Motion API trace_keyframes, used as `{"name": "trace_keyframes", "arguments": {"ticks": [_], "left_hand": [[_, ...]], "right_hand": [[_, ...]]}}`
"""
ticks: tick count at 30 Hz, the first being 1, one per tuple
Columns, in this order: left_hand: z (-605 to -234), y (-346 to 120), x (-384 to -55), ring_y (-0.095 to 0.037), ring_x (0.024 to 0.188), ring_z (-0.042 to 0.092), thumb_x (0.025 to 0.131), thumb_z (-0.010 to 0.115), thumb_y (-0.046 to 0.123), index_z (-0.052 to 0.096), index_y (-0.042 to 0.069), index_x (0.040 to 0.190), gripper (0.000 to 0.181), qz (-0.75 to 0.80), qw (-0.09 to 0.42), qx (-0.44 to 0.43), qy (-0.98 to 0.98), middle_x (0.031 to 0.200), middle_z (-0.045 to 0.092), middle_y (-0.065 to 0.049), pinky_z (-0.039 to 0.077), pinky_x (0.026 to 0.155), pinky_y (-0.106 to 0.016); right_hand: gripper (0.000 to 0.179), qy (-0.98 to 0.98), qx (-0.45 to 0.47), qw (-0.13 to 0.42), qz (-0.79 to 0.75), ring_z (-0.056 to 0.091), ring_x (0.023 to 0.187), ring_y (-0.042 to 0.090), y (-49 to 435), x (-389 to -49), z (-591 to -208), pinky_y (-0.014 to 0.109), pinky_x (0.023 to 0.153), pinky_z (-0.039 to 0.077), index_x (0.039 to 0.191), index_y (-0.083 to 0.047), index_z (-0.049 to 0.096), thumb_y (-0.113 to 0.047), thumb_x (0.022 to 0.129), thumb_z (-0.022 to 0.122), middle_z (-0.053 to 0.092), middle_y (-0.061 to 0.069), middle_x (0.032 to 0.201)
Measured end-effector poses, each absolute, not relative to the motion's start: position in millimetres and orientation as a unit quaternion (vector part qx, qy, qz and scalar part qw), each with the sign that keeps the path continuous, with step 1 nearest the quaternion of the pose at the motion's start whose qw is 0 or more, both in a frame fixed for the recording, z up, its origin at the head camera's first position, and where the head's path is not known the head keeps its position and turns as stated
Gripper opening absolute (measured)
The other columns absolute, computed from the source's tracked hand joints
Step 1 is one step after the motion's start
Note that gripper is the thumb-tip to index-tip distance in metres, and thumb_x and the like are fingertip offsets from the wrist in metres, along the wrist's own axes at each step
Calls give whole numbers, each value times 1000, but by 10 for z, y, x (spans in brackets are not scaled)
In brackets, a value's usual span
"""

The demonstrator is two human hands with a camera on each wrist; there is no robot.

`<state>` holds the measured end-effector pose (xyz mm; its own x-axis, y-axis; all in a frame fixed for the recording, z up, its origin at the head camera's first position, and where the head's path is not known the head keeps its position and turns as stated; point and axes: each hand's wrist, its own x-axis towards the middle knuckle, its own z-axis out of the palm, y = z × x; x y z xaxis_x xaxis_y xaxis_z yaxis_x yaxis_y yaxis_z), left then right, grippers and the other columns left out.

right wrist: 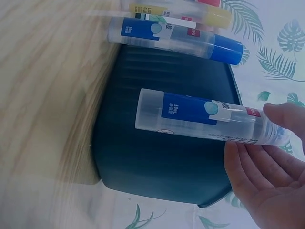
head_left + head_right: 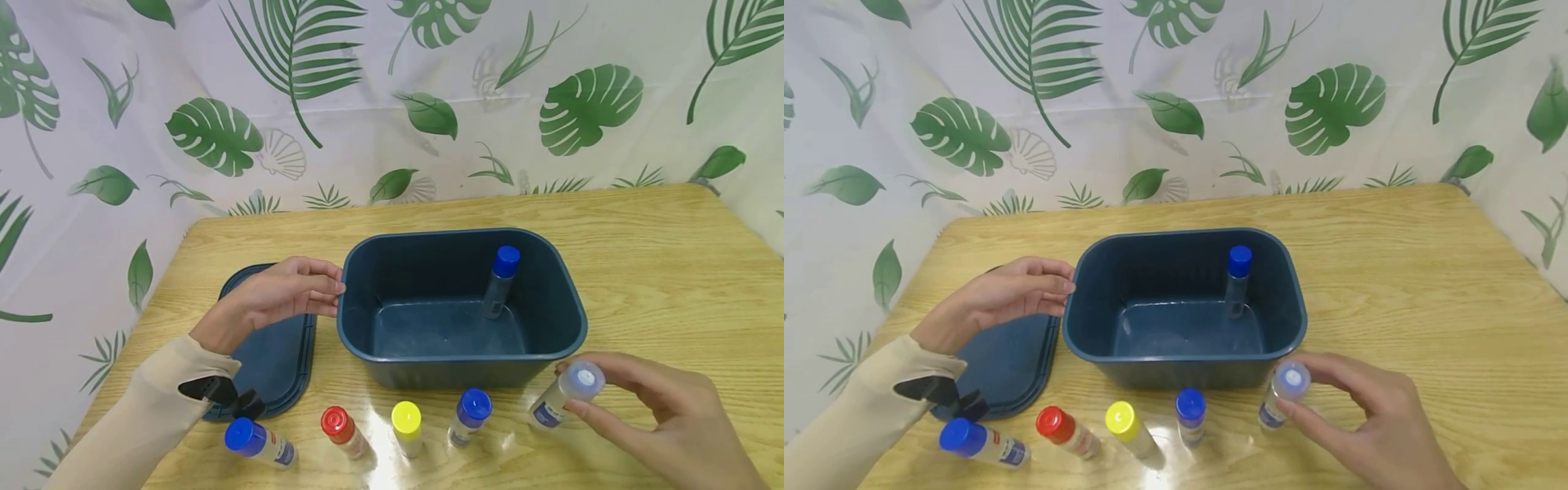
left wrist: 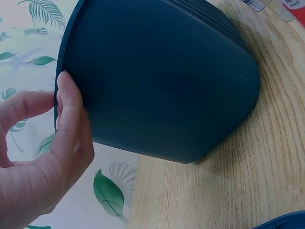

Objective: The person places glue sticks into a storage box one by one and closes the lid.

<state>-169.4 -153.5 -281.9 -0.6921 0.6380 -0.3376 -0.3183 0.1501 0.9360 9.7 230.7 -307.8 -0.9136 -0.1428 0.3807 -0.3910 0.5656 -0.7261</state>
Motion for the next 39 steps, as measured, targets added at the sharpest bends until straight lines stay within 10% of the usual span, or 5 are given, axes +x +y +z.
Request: {"name": "trace_keyframes", "arguments": {"ticks": [39], "left_hand": [[-2895,-1567,-1688,-13,80,65,95,46,-3,62,7,94,19,671,375,134,625,86,65,-4,55,85,-32]], "right_hand": [[62,-862,188,171,438,67,96,5,2370,51,-3037,13,89,46,112,-2,67,22,57,80,72,3,103]]}}
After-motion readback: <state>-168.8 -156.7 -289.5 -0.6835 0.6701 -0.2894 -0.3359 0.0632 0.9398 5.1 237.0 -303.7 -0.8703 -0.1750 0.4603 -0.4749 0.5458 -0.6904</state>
